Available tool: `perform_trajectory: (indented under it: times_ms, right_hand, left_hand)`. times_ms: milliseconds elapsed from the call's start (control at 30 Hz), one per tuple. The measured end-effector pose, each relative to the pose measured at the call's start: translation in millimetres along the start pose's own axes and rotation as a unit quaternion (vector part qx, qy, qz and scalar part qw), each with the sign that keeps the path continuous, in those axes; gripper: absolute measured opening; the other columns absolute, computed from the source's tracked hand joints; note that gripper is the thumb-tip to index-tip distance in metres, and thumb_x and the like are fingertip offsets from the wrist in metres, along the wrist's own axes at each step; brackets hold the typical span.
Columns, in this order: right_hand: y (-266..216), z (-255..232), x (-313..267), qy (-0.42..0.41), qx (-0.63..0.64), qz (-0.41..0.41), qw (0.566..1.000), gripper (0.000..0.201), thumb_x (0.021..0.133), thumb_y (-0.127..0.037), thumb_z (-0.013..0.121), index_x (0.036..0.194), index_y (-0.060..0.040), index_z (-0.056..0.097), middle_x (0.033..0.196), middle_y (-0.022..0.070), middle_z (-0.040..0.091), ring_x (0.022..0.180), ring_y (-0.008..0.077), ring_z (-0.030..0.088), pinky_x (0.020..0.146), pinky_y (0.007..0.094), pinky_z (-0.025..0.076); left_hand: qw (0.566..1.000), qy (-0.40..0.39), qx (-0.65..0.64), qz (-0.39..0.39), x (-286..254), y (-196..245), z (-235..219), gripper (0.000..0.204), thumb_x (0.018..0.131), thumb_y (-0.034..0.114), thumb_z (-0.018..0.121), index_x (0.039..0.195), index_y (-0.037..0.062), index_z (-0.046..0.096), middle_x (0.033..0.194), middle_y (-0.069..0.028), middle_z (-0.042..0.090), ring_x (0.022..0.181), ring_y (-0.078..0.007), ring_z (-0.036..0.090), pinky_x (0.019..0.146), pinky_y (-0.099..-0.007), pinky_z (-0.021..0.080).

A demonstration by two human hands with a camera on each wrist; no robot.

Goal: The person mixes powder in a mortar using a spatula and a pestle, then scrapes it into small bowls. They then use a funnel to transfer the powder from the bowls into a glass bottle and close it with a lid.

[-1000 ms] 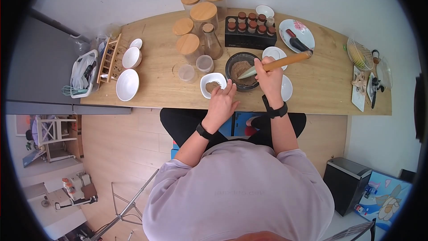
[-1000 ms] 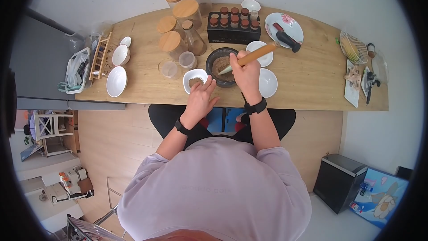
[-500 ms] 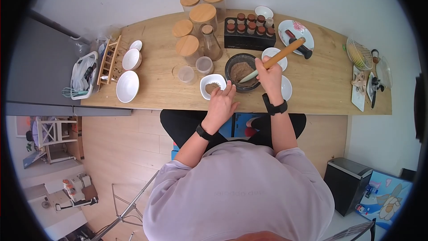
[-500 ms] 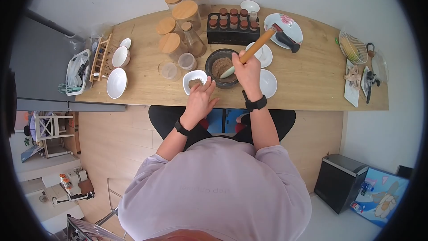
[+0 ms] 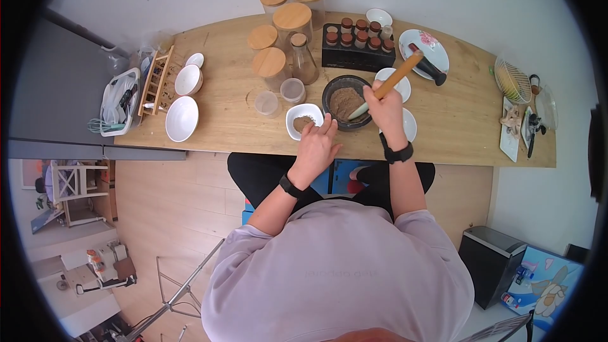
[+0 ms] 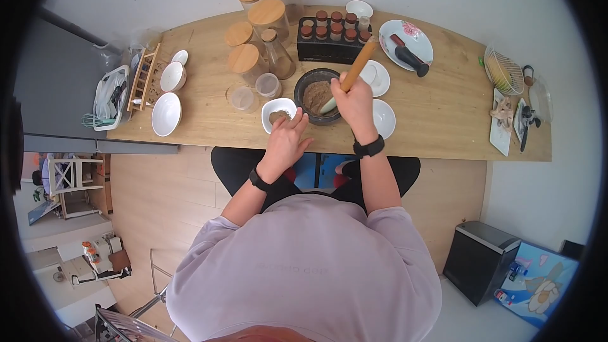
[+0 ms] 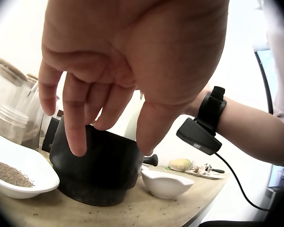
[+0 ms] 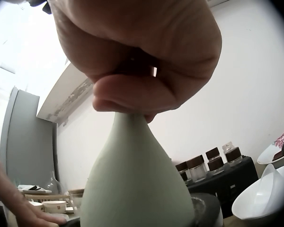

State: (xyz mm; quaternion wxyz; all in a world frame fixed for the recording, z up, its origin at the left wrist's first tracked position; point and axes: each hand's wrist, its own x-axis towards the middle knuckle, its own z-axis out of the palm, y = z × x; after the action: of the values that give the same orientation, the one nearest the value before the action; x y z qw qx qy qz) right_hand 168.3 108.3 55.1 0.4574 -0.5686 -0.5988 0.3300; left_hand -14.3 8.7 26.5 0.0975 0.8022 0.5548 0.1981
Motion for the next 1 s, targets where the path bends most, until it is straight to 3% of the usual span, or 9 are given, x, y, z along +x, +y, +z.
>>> perform_trajectory:
  times_ms: [133, 233, 333, 367, 467, 633, 700, 900, 1000]
  right_hand:
    - [-13, -4, 1, 0.033, -0.016, -0.031, 0.999, 0.033, 0.088, -0.018, 0.067, 0.072, 0.0001, 0.044, 0.059, 0.0154, 0.045, 0.054, 0.0294, 0.046, 0.056, 0.0386, 0.04]
    - [-32, -16, -3, 0.013, -0.06, -0.032, 0.998, 0.031, 0.087, -0.018, 0.068, 0.074, 0.0003, 0.047, 0.061, 0.0166, 0.048, 0.056, 0.0312, 0.051, 0.057, 0.039, 0.042]
    - [-17, -3, 2, -0.015, -0.104, -0.051, 0.993, 0.028, 0.087, -0.018, 0.068, 0.075, -0.0001, 0.05, 0.062, 0.0162, 0.05, 0.057, 0.0296, 0.054, 0.058, 0.0388, 0.043]
    - [-12, 3, 6, -0.011, -0.073, -0.025, 0.997, 0.028, 0.088, -0.018, 0.068, 0.075, -0.0002, 0.05, 0.062, 0.0156, 0.053, 0.057, 0.0291, 0.056, 0.057, 0.0385, 0.043]
    - [-24, -4, 11, 0.014, -0.065, -0.049, 0.997, 0.029, 0.088, -0.02, 0.066, 0.075, 0.0, 0.051, 0.062, 0.016, 0.055, 0.059, 0.0324, 0.058, 0.058, 0.0389, 0.044]
    - [-38, -10, 17, -0.039, -0.122, -0.034, 0.991, 0.026, 0.088, -0.024, 0.065, 0.08, 0.0008, 0.061, 0.068, 0.0191, 0.062, 0.066, 0.0364, 0.063, 0.062, 0.0422, 0.048]
    - [-24, 2, 23, -0.053, -0.124, -0.014, 0.991, 0.026, 0.087, -0.024, 0.065, 0.08, 0.0008, 0.061, 0.069, 0.0196, 0.063, 0.067, 0.0372, 0.063, 0.063, 0.0427, 0.049]
    - [-52, -9, 24, -0.048, -0.095, 0.01, 0.994, 0.027, 0.087, -0.024, 0.065, 0.079, 0.0011, 0.059, 0.068, 0.0194, 0.062, 0.067, 0.038, 0.063, 0.062, 0.0437, 0.047]
    - [-17, 8, 24, -0.037, -0.096, -0.045, 0.994, 0.031, 0.089, -0.016, 0.065, 0.07, -0.002, 0.044, 0.058, 0.0072, 0.04, 0.055, 0.0153, 0.04, 0.054, 0.0334, 0.036]
  left_hand:
    - [1.0, 0.004, -0.006, 0.009, -1, -2, 1, 0.06, 0.076, 0.02, 0.078, 0.127, -0.0028, 0.057, 0.134, -0.0244, 0.057, 0.103, -0.0302, 0.066, 0.103, -0.0429, 0.043]
    - [1.0, 0.008, -0.01, 0.007, -2, -3, 1, 0.06, 0.076, 0.021, 0.078, 0.127, -0.0028, 0.058, 0.135, -0.0242, 0.057, 0.103, -0.0301, 0.066, 0.103, -0.0427, 0.042]
    - [1.0, 0.0, 0.009, 0.003, 0, 0, 0, 0.06, 0.076, 0.02, 0.078, 0.127, -0.0029, 0.058, 0.136, -0.0242, 0.057, 0.103, -0.0304, 0.065, 0.103, -0.0425, 0.042]
    - [1.0, -0.001, 0.005, 0.005, 0, 1, 2, 0.06, 0.076, 0.021, 0.078, 0.127, -0.0029, 0.058, 0.136, -0.0241, 0.057, 0.103, -0.0305, 0.065, 0.103, -0.0426, 0.042]
    - [1.0, 0.006, -0.002, 0.005, -1, -3, 2, 0.06, 0.076, 0.021, 0.078, 0.127, -0.003, 0.058, 0.135, -0.0239, 0.057, 0.104, -0.0307, 0.065, 0.104, -0.0428, 0.042]
    - [1.0, 0.016, 0.003, 0.007, -2, -2, 5, 0.06, 0.076, 0.021, 0.077, 0.128, -0.0027, 0.058, 0.134, -0.0234, 0.058, 0.104, -0.0305, 0.065, 0.104, -0.0433, 0.041]
    - [1.0, 0.008, 0.008, 0.004, 0, 1, 3, 0.06, 0.076, 0.021, 0.077, 0.128, -0.0028, 0.058, 0.135, -0.0233, 0.057, 0.103, -0.0304, 0.065, 0.104, -0.0434, 0.041]
    - [1.0, 0.011, -0.01, -0.001, -2, -2, 0, 0.059, 0.075, 0.02, 0.079, 0.126, -0.0019, 0.058, 0.135, -0.0237, 0.057, 0.102, -0.0326, 0.065, 0.103, -0.0432, 0.044]
    - [1.0, 0.01, -0.005, -0.003, 0, 0, 1, 0.059, 0.075, 0.019, 0.079, 0.126, -0.0016, 0.058, 0.136, -0.0235, 0.057, 0.103, -0.0327, 0.065, 0.103, -0.043, 0.044]
